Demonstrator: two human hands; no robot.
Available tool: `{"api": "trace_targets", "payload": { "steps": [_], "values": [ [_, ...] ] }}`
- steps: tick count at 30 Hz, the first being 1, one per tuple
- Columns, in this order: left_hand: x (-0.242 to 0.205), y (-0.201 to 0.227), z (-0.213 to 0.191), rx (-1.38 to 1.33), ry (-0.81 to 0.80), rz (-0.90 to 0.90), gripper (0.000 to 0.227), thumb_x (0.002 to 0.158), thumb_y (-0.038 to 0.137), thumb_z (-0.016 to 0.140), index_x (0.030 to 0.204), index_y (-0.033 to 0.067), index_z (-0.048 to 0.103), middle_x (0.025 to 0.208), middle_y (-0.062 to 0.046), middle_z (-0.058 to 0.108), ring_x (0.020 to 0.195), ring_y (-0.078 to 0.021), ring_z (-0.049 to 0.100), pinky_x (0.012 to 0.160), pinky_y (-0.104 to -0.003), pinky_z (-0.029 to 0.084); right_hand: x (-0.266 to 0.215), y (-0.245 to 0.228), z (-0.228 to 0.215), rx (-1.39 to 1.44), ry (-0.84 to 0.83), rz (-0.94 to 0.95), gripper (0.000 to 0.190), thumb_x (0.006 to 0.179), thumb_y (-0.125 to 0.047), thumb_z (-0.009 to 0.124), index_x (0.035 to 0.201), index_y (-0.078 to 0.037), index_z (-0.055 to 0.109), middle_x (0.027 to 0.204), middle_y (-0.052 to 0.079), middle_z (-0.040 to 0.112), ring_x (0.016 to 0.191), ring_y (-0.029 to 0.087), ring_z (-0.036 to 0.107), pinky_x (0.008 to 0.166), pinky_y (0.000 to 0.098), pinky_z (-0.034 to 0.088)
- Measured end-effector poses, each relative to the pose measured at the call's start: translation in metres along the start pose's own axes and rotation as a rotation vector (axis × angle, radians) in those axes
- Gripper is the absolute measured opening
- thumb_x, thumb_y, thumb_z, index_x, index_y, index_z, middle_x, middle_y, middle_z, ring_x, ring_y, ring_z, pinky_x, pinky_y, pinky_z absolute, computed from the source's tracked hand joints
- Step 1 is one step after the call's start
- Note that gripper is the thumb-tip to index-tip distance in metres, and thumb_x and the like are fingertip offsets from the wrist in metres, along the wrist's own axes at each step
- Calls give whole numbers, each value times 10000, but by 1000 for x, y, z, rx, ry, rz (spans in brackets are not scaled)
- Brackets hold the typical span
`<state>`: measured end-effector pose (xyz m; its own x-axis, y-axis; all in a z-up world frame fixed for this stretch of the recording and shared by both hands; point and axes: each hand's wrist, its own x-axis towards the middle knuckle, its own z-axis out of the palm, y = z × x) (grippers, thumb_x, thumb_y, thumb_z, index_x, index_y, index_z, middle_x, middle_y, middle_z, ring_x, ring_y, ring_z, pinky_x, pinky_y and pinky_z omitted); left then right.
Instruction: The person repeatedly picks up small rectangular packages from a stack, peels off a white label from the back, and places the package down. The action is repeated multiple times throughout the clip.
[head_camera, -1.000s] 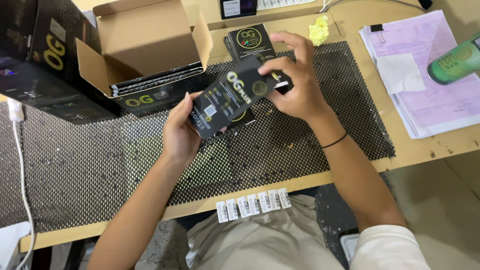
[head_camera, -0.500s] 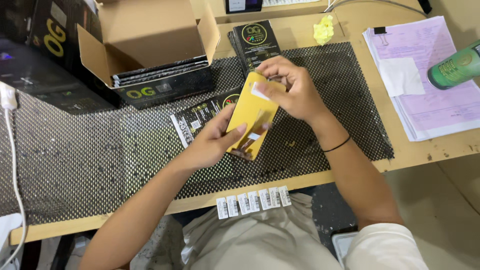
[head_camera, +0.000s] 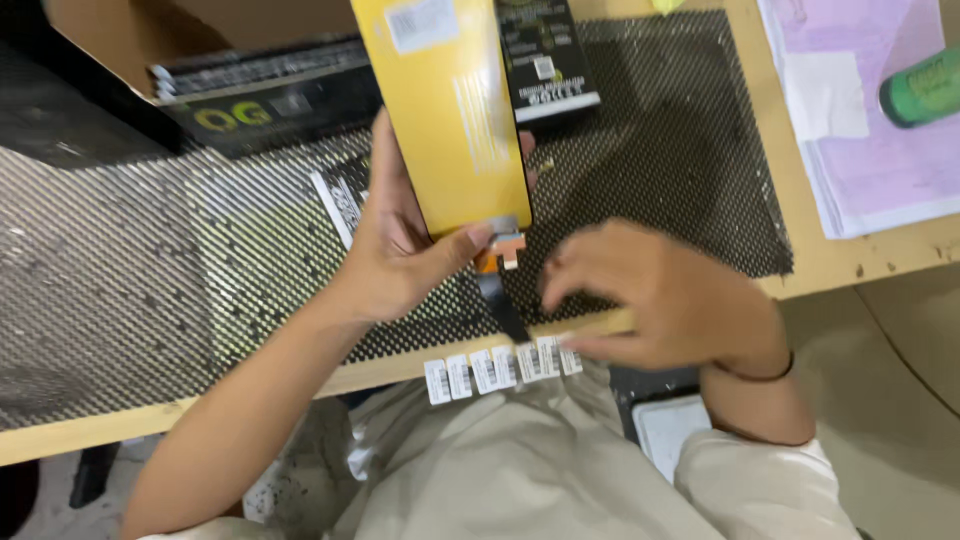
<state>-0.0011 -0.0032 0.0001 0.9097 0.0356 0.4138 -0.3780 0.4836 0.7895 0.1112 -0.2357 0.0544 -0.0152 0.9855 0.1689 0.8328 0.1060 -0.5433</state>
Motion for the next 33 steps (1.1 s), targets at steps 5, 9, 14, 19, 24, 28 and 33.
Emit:
{"api": "trace_targets", "payload": {
  "steps": [5, 9, 14, 19, 24, 28, 33],
  "values": [
    [-3, 8, 7, -69, 80, -128, 811, 1035, -71, 587, 1525, 281, 46, 1622, -378, 457, 1450, -446, 616, 925, -400, 712, -56, 12, 60, -107, -166, 186, 432, 963, -465, 631, 1225, -133, 546, 1382, 148, 529, 1313, 351, 487, 1071, 500, 386],
    [-2, 6, 6, 23, 35, -71, 745, 1047, 10, 618, 1504, 248, 80, 1592, -396, 473, 1412, -459, 646, 954, -459, 720, -80, 37, 97, -261, 91, 162, 75, 945, -225, 678, 999, -209, 628, 1381, 21, 617, 1332, 332, 548, 976, 486, 414],
    [-1, -2, 3, 30, 23, -44, 779, 1039, 45, 621, 1517, 225, 33, 1583, -351, 458, 1456, -454, 587, 1082, -498, 612, -61, 25, 69, 218, 295, 45, 58, 988, -132, 604, 931, -134, 611, 1197, 97, 686, 1185, 343, 674, 988, 466, 528],
    [0, -7, -2, 60, -38, 51, 892, 1049, 81, 588, 1559, 226, -128, 1613, -328, 400, 1494, -461, 528, 1329, -618, 459, -7, -5, 19, 536, 573, 85, 332, 883, 43, 564, 708, -135, 345, 692, 93, 615, 673, 269, 689, 646, 352, 572],
    [4, -12, -5, 238, 60, 6, 927, 1040, -76, 491, 1553, 269, -200, 1621, -265, 372, 1374, -381, 603, 825, -341, 646, 48, 6, -18, 112, 482, -62, 278, 833, -83, 850, 762, -91, 582, 805, 53, 632, 745, 162, 627, 710, 269, 528],
    [10, -24, -12, 216, 96, 129, 899, 1010, -67, 474, 1610, 194, -144, 1542, -355, 377, 1357, -445, 469, 1056, -582, 493, 77, 28, -22, 276, 547, -137, 212, 843, -9, 809, 746, -45, 624, 792, 123, 660, 679, 224, 650, 638, 336, 538],
    [12, -24, -19, 226, 199, 32, 701, 1055, 55, 419, 1613, 130, 2, 1429, -334, 504, 1227, -451, 609, 963, -566, 573, 83, 59, -5, 553, 616, -96, 290, 867, 99, 726, 721, -18, 503, 770, 141, 605, 636, 193, 664, 555, 272, 544]
  ]
}}
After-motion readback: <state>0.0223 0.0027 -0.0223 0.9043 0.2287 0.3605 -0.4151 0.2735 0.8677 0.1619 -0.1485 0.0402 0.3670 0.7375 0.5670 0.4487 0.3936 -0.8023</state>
